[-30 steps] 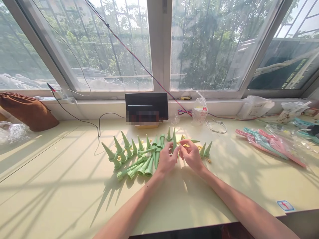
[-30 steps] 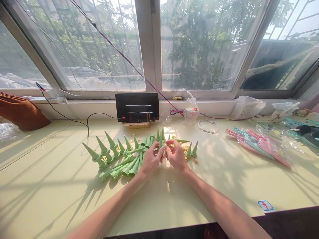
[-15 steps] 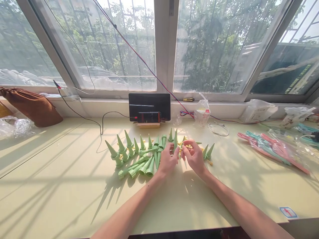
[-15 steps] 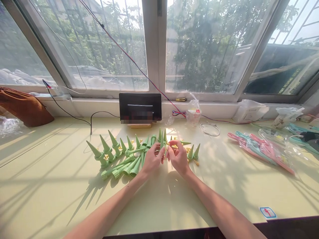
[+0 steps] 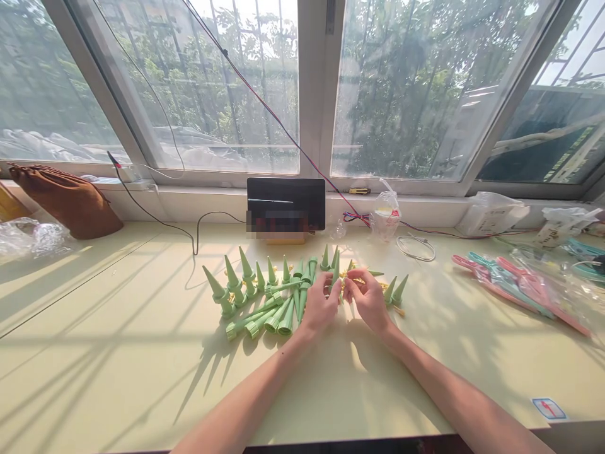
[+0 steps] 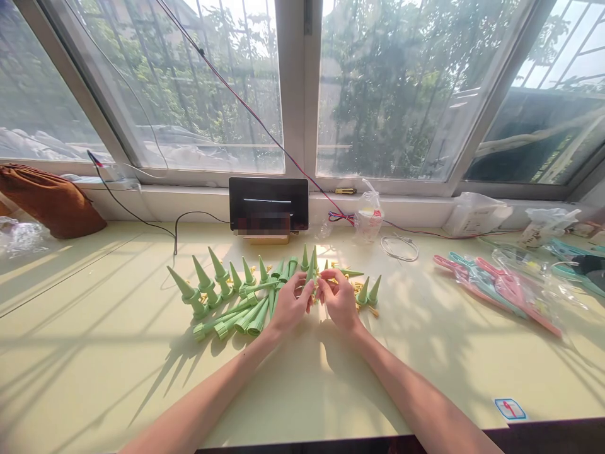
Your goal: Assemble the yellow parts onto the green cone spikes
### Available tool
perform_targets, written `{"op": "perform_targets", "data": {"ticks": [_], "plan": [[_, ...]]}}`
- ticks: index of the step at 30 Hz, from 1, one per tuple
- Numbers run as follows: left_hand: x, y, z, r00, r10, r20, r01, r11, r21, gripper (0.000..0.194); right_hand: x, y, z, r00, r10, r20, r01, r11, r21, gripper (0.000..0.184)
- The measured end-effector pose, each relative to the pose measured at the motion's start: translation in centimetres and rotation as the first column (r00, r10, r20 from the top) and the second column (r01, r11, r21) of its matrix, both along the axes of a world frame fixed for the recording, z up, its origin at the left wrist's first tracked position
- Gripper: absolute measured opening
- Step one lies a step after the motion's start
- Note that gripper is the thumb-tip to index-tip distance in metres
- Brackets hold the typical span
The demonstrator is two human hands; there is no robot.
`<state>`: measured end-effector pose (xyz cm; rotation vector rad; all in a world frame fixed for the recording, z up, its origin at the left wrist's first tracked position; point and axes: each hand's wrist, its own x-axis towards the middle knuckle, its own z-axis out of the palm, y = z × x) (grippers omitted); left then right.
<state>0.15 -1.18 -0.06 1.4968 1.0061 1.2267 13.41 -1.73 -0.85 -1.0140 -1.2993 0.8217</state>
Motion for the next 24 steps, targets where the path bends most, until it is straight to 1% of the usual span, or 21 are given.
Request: {"op": "perform_targets", "data": {"ticks": [5,12,19,24], "plan": [[-0.04,-0.06,0.07,1.0,-0.002,0.001,0.002,1.0,0.009,0.036,0.16,0.11,-0.15,1.0,-0.023,0.013,0.023,1.0,-0.007,0.026],[-0.15,0.22,0.07,1.0,-0.009,0.025,0.008,1.0,0.02,0.032,0.18,-0.16,0.17,0.999,-0.005,0.032,0.005,1.0,-0.01,0.03],[0.14,0.17,0.73,0.98,-0.037,0.193,0.056,0.994,-0.094,0.035,0.18,-0.15,0.14,0.998,0.018,0.057,-0.017,1.0,-0.019,0.03],[0.11,0.27,0.7,0.981,-0.045,0.189,0.066,0.992,-0.107,0.041,0.16,-0.29,0.21,0.998,0.016,0.063,-0.016,1.0,0.003,0.026]]}}
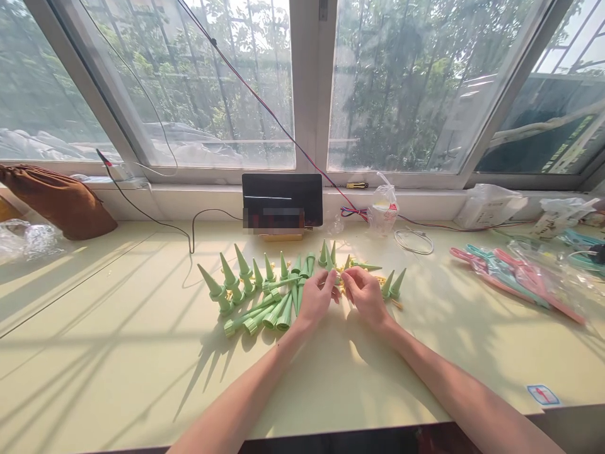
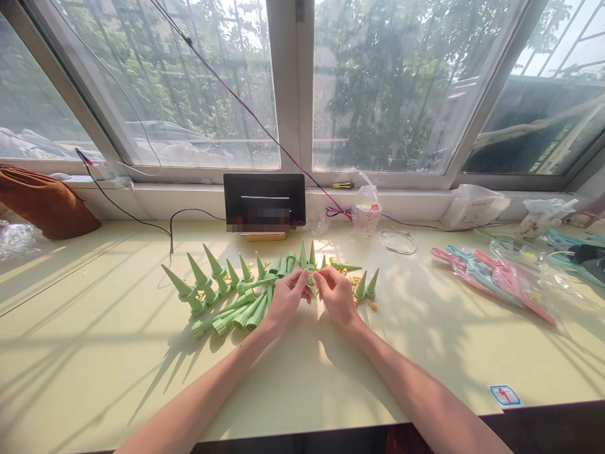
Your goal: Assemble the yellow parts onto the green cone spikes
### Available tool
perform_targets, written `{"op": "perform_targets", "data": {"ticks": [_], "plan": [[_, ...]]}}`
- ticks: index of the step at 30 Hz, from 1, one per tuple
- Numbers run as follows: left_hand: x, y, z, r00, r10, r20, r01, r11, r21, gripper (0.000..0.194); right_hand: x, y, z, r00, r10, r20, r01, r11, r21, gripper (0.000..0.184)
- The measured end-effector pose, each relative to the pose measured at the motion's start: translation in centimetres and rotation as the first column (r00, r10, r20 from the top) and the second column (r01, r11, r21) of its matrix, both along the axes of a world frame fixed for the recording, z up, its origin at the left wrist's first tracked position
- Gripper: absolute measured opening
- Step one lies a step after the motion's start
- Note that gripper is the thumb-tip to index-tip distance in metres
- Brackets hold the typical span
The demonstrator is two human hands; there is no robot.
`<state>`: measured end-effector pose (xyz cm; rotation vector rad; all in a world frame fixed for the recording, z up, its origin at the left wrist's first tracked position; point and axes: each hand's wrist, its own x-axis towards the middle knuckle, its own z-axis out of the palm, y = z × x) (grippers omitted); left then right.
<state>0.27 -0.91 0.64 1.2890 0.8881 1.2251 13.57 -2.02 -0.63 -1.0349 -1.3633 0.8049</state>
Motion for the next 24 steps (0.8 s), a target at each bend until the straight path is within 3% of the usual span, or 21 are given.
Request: {"op": "perform_targets", "data": {"ticks": [10,24], "plan": [[-0.05,0.22,-0.3,0.987,-0.007,0.162,0.029,0.991,-0.13,0.045,-0.1,0.03,0.04,0.999,0.005,-0.048,-0.004,1.0,0.014,0.023],[-0.05,0.0,0.29,0.981,-0.037,0.191,0.069,0.985,-0.161,0.038,-0.07,-0.03,-0.11,0.999,-0.034,0.033,0.033,0.999,0.024,0.02]]}}
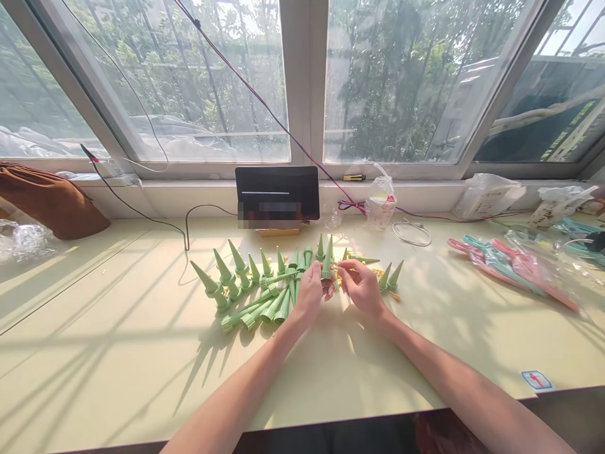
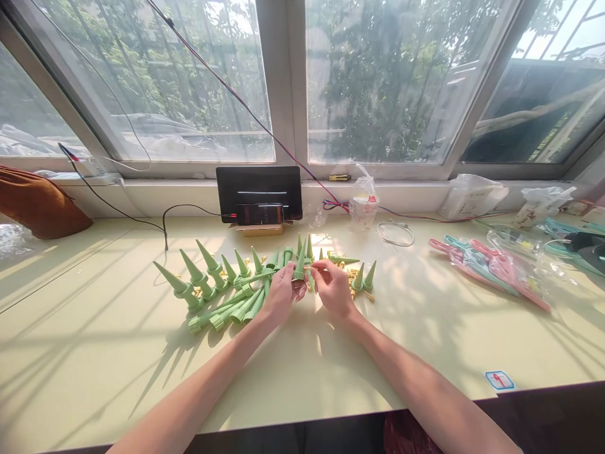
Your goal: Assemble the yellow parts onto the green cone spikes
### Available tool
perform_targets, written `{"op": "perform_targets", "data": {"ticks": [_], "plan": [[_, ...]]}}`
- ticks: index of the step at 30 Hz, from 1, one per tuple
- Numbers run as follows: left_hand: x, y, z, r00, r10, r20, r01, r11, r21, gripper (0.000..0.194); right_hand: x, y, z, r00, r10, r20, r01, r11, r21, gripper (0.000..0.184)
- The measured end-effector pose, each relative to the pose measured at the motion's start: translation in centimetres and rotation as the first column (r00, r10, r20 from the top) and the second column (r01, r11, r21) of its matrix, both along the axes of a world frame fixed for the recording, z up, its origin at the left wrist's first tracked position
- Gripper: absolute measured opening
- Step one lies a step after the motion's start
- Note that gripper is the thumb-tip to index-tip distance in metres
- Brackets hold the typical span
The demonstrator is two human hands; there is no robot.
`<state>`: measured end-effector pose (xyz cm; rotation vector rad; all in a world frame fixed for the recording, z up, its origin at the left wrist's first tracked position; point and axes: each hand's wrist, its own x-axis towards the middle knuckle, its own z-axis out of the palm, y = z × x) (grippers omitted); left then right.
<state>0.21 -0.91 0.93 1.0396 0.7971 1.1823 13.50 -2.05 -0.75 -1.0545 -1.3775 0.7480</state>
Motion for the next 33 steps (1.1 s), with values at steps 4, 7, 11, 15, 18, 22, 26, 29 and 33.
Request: {"op": "perform_targets", "data": {"ticks": [4,7,11,15,18,22,26,29,33], "plan": [[0.0,-0.07,0.09,1.0,0.0,0.003,0.0,1.0,-0.01,0.038,0.04,-0.03,-0.03,1.0,-0.003,0.022,0.003,1.0,-0.002,0.02],[-0.03,-0.09,0.07,1.0,-0.004,0.003,0.004,1.0,-0.01,0.038,0.06,-0.13,0.07,0.999,0.0,0.04,0.001,1.0,-0.007,0.021],[-0.06,-0.05,-0.04,1.0,-0.005,-0.004,0.005,1.0,-0.006,0.04,0.07,-0.14,0.16,0.998,0.0,0.056,0.001,1.0,-0.015,0.022],[-0.04,0.0,-0.15,1.0,-0.001,-0.016,0.001,1.0,0.005,0.038,0.11,-0.07,0.16,0.997,-0.016,0.078,0.018,1.0,-0.025,0.025],[-0.01,0.03,-0.22,1.0,0.004,-0.03,-0.003,1.0,0.018,0.038,0.13,-0.12,0.22,0.996,-0.019,0.088,0.022,0.999,-0.029,0.026],[0.05,0.07,-0.33,0.999,0.017,-0.045,-0.016,1.0,0.026,0.038,0.12,-0.27,0.39,0.996,-0.015,0.086,0.018,0.999,-0.032,0.025],[0.09,0.05,-0.35,0.997,0.029,-0.069,-0.027,0.999,0.033,0.038,0.14,-0.28,0.42,0.996,-0.016,0.092,0.019,0.999,-0.03,0.026],[0.08,0.0,-0.33,0.995,0.037,-0.091,-0.033,0.999,0.043,0.036,0.2,-0.22,0.3,0.995,-0.016,0.099,0.019,0.999,-0.037,0.028],[0.04,0.01,-0.41,0.993,0.04,-0.109,-0.033,0.997,0.071,0.035,0.27,-0.19,0.2,0.994,-0.013,0.106,0.019,0.998,-0.056,0.031]]}}
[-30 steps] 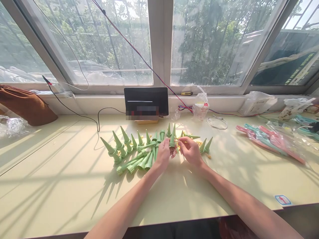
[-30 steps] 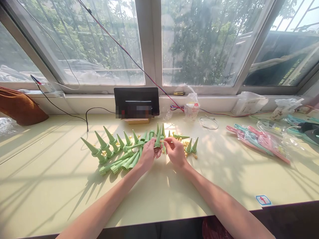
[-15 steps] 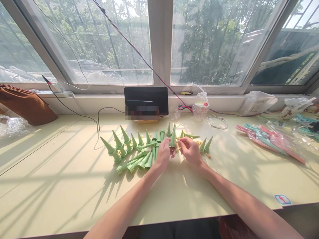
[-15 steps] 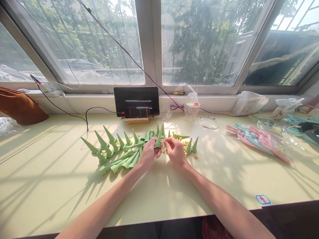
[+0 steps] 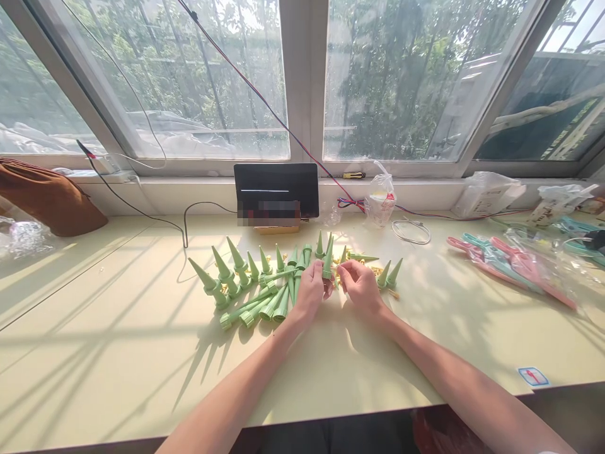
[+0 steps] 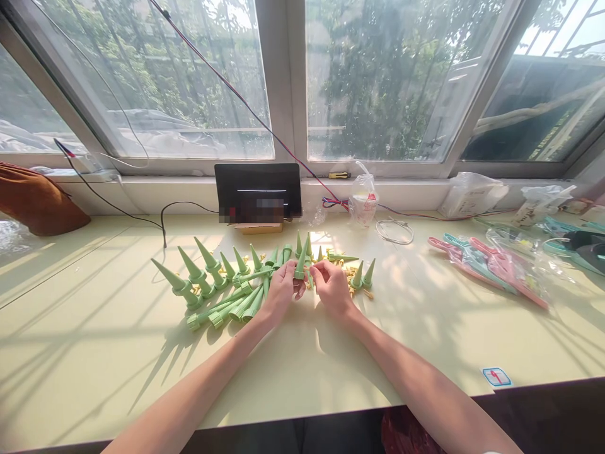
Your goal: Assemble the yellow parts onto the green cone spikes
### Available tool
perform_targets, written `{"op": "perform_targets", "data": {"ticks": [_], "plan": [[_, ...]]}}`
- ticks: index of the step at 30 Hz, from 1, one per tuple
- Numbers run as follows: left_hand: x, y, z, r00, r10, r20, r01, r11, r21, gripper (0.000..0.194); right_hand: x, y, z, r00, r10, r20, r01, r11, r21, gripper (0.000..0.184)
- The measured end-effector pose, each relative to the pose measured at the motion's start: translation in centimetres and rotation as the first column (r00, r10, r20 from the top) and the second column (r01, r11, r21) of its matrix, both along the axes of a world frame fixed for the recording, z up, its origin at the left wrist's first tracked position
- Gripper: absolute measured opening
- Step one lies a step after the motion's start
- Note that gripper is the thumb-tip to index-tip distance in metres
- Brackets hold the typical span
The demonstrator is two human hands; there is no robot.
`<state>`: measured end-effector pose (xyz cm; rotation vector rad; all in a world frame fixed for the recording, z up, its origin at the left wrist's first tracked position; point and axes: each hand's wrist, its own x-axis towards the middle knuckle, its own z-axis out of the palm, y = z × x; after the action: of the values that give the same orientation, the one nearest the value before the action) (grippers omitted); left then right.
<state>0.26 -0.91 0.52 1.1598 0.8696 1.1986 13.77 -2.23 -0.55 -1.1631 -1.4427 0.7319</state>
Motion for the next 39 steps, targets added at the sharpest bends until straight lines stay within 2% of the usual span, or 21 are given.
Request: {"op": "perform_targets", "data": {"ticks": [9,16,31,39], "plan": [[0.08,0.12,-0.14,0.999,-0.001,-0.04,0.006,0.994,0.11,0.043,0.0,0.02,0.16,1.0,-0.011,0.008,0.011,1.0,-0.018,0.036],[-0.01,0.06,-0.22,0.993,0.009,-0.117,0.01,0.987,0.16,0.041,0.06,0.07,0.16,1.0,-0.013,0.023,0.014,0.999,-0.037,0.039],[-0.16,0.08,-0.81,0.981,-0.004,-0.196,0.045,0.978,0.202,0.038,0.08,0.28,-0.03,0.999,-0.043,0.019,0.044,0.998,-0.036,0.049],[-0.08,-0.15,-0.73,0.968,0.061,-0.244,-0.004,0.974,0.228,0.04,0.08,0.14,0.17,0.998,-0.063,0.012,0.063,0.997,-0.05,0.05]]}}
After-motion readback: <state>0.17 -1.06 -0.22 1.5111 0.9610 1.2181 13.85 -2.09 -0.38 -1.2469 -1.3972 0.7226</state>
